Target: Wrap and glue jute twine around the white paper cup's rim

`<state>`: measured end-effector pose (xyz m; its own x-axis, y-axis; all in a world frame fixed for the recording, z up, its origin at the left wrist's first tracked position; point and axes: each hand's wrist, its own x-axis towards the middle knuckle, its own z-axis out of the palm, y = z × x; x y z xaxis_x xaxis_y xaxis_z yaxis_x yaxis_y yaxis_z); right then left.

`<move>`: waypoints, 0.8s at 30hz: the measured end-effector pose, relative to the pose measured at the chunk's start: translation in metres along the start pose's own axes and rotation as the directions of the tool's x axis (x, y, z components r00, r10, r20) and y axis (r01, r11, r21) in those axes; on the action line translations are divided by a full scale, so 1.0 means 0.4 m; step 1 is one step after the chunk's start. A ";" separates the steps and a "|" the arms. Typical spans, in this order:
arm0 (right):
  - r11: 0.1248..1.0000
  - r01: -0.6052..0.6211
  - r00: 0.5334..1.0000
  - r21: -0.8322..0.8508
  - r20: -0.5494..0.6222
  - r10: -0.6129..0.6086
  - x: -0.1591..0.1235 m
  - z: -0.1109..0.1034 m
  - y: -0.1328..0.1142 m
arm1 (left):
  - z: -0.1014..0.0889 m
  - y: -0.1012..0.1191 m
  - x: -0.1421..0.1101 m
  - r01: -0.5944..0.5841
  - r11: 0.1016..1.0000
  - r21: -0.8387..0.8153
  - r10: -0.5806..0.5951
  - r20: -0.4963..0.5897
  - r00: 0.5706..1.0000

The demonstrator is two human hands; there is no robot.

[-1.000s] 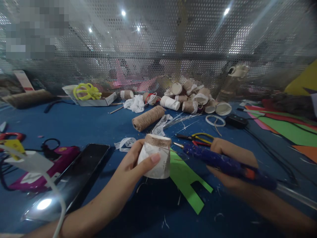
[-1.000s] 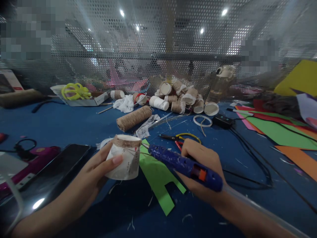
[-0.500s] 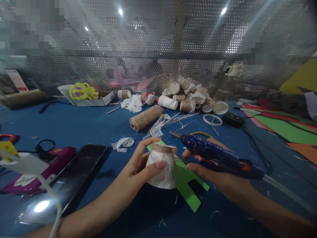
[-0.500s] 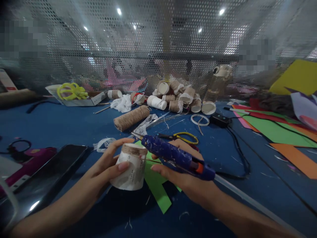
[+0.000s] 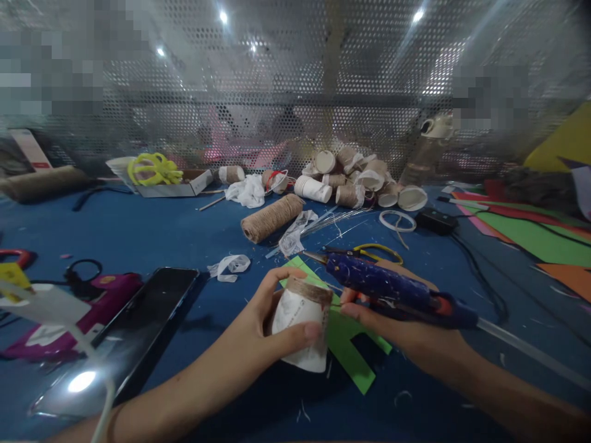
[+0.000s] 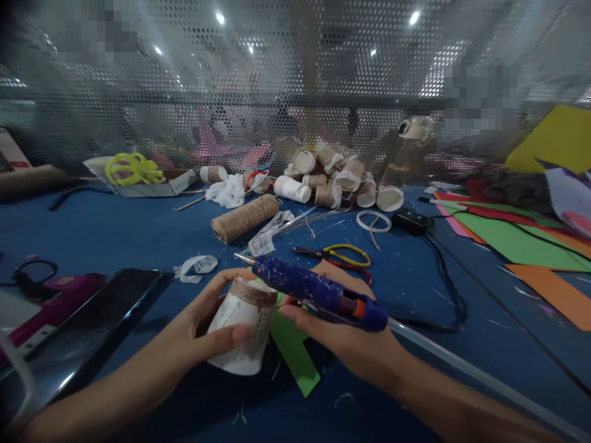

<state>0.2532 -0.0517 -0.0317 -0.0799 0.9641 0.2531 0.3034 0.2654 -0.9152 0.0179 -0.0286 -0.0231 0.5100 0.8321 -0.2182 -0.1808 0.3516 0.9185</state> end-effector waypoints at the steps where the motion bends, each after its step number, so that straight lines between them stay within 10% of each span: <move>1: 1.000 -0.008 1.000 0.005 -0.006 0.008 0.000 0.000 0.001 | 0.003 0.002 -0.001 0.004 1.000 0.000 -0.004 -0.003 1.000; 24: 1.000 -0.009 1.000 0.009 0.007 0.009 -0.004 0.003 0.003 | 0.022 0.005 -0.006 0.071 0.997 -0.012 -0.072 -0.119 0.990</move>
<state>0.2526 -0.0527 -0.0336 -0.0835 0.9664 0.2431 0.2957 0.2570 -0.9200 0.0235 -0.0337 -0.0178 0.4181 0.8497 -0.3211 -0.1542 0.4148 0.8968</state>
